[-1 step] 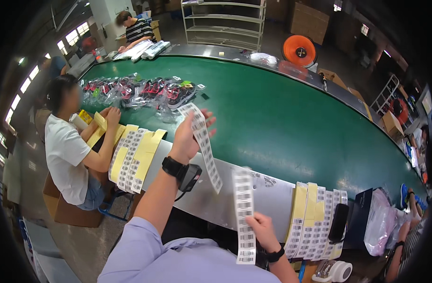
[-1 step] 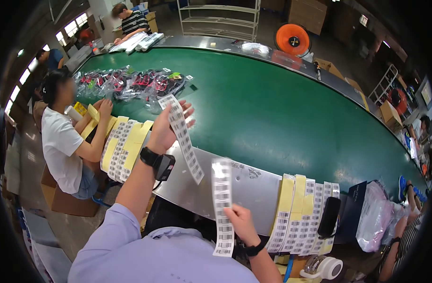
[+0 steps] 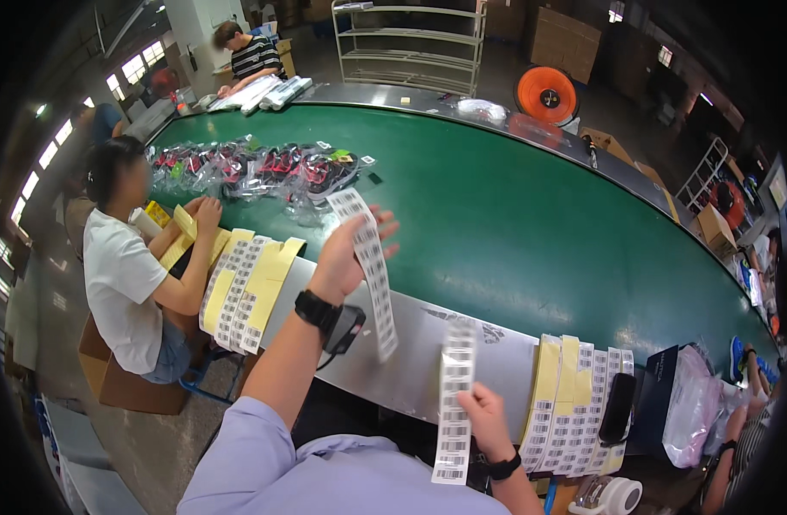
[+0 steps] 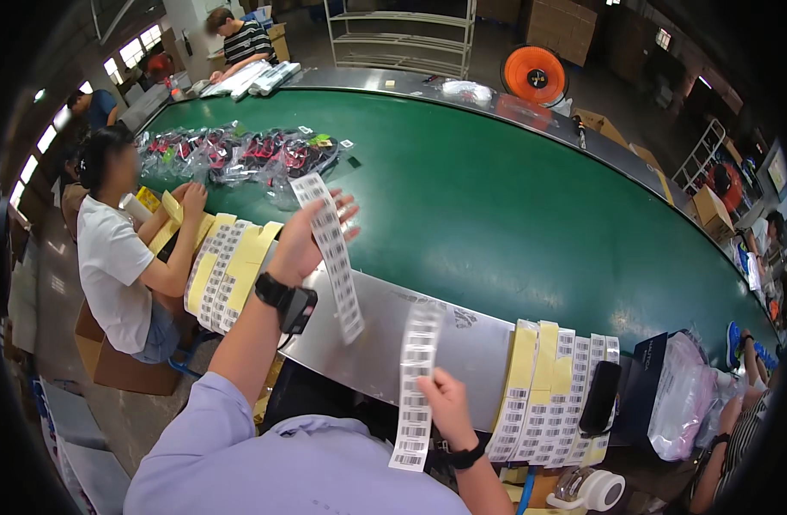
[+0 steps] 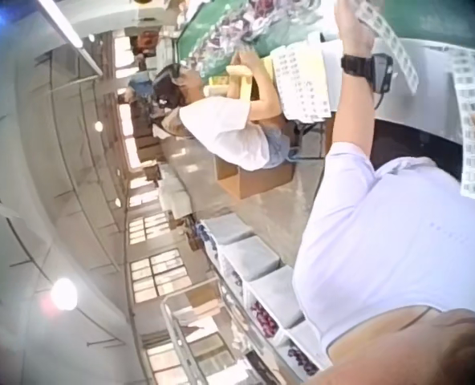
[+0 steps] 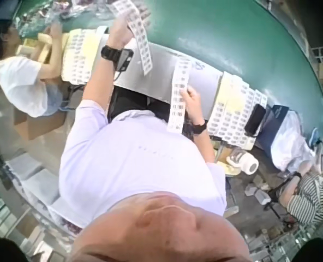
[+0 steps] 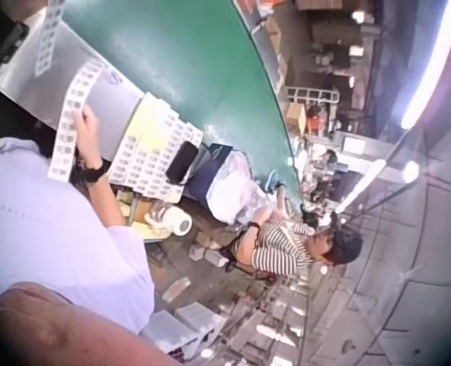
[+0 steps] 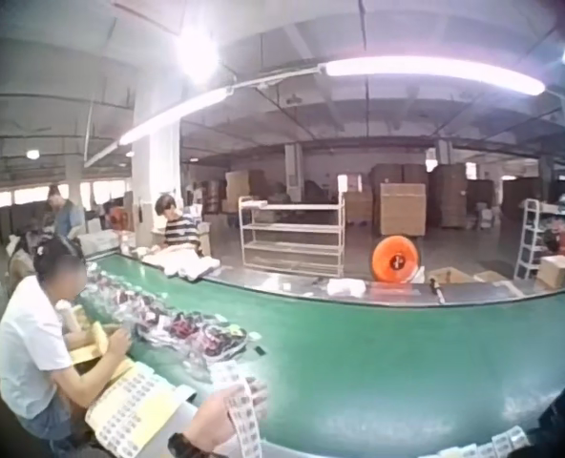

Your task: The recorder is applying barcode labels to the outside of clear plastic bags containing athletic shoes on a conveyor belt in a factory setting.

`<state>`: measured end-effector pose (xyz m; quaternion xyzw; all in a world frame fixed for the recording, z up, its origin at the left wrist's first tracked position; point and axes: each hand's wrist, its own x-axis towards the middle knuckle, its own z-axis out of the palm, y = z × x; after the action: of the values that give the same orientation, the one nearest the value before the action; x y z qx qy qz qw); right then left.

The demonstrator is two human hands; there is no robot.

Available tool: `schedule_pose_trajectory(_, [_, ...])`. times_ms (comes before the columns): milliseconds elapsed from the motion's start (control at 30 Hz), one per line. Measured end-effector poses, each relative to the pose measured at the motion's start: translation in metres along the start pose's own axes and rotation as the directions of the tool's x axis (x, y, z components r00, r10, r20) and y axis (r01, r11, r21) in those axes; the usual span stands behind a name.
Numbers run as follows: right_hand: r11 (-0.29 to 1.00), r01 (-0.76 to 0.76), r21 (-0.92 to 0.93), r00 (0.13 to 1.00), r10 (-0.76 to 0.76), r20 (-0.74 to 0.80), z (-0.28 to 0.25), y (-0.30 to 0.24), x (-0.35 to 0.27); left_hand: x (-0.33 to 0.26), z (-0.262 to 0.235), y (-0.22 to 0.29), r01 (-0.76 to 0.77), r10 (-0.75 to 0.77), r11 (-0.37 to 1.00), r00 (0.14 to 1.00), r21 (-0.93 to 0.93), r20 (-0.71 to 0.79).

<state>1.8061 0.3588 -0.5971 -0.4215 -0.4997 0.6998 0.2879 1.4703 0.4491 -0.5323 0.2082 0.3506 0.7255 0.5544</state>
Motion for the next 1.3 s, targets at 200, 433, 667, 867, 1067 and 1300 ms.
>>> schedule_pose_trajectory(200, [0.924, 0.331, 0.192, 0.943, -0.322, -0.080, 0.025, -0.072, 0.013, -0.042, 0.020, -0.026, 0.167, -0.183, 0.981, 0.965, 0.098, 0.185])
schedule_pose_trajectory(433, [0.972, 0.153, 0.176, 0.963, -0.187, 0.196, 0.064, -0.082, 0.055, -0.067, 0.055, -0.026, 0.220, -0.241, 0.970, 0.924, 0.101, 0.297])
schedule_pose_trajectory(667, [0.990, 0.090, 0.105, 0.971, -0.111, 0.212, 0.080, -0.074, 0.068, -0.065, 0.040, -0.024, 0.151, -0.149, 0.988, 0.925, 0.024, 0.348])
schedule_pose_trajectory(867, [0.989, 0.109, 0.104, 0.974, -0.127, 0.188, 0.095, -0.069, 0.058, -0.079, 0.027, -0.019, 0.095, -0.150, 0.981, 0.926, 0.169, 0.346])
schedule_pose_trajectory(1067, [0.761, 0.573, -0.305, 0.807, -0.588, 0.048, 0.096, -0.037, 0.070, -0.091, 0.030, -0.001, 0.007, -0.089, 0.973, 0.934, 0.231, 0.345])
schedule_pose_trajectory(1300, [0.984, 0.161, -0.071, 0.928, -0.127, 0.349, 0.110, -0.036, 0.068, -0.086, 0.027, 0.058, -0.314, 0.224, 0.880, 0.936, 0.356, 0.272])
